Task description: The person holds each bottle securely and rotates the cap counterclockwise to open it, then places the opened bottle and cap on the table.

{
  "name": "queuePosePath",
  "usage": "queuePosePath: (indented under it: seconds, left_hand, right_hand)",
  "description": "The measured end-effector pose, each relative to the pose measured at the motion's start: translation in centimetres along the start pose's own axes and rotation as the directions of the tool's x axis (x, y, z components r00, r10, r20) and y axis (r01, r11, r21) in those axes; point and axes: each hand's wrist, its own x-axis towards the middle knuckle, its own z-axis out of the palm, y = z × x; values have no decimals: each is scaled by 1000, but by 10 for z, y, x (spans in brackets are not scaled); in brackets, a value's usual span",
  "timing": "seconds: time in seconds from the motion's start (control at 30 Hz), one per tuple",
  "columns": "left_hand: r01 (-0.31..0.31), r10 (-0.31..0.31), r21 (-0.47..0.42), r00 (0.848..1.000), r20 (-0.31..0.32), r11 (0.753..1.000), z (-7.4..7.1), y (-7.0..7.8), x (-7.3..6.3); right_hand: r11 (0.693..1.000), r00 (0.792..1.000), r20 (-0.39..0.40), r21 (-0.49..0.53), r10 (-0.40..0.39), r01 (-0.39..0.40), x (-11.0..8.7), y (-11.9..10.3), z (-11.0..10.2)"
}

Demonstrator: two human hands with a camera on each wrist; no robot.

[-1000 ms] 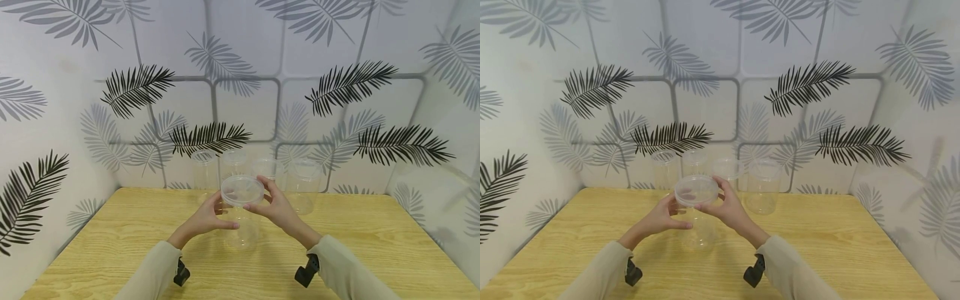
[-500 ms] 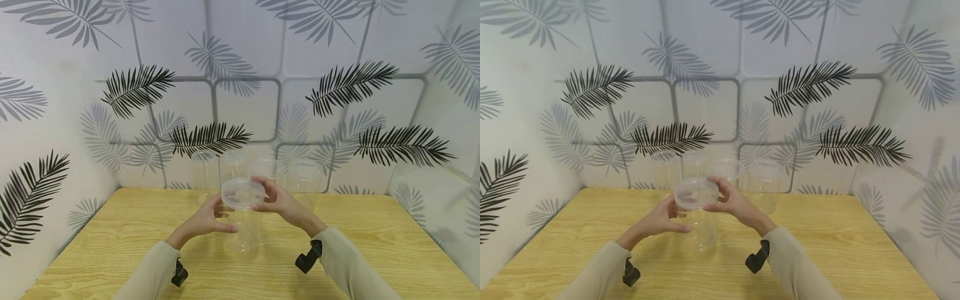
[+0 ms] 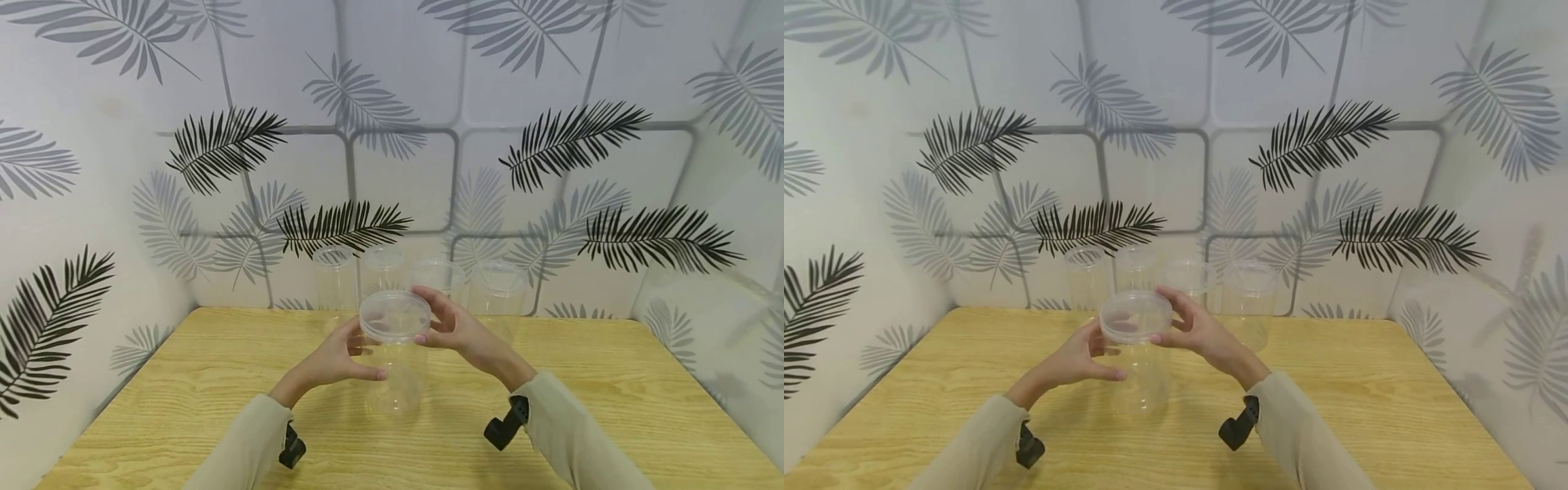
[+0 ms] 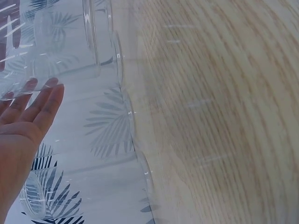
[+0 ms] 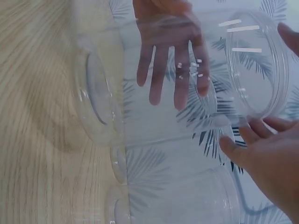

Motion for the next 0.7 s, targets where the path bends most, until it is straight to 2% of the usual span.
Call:
queuePosePath:
  seconds: [0.1,0.2,0.33,0.5,0.7]
  left_hand:
    - [-4,4,-6,1000,-12,1000,0,-1,0]
    - [-2,2,-3,1000,-27,1000,-1,-2,0]
    - [6,-6,1,999,-41,1000,-1,-2,0]
    - [8,-8,-4,999,-34,1000,0,0,0]
    - [-1,1,-19,1000,-22,1000,0,1,0]
  right_hand:
    - [996,994,-105,-88,-35,26,-4,-1,6]
    - [982,972,-229,-186,-62,19,-6,-2,16]
    - [969,940,-336,-246,-58,-28,-5,-2,28]
    - [958,923,-380,-284,-63,-52,-3,-1,36]
    - [957,922,-382,-284,-61,-55,-1,0,34]
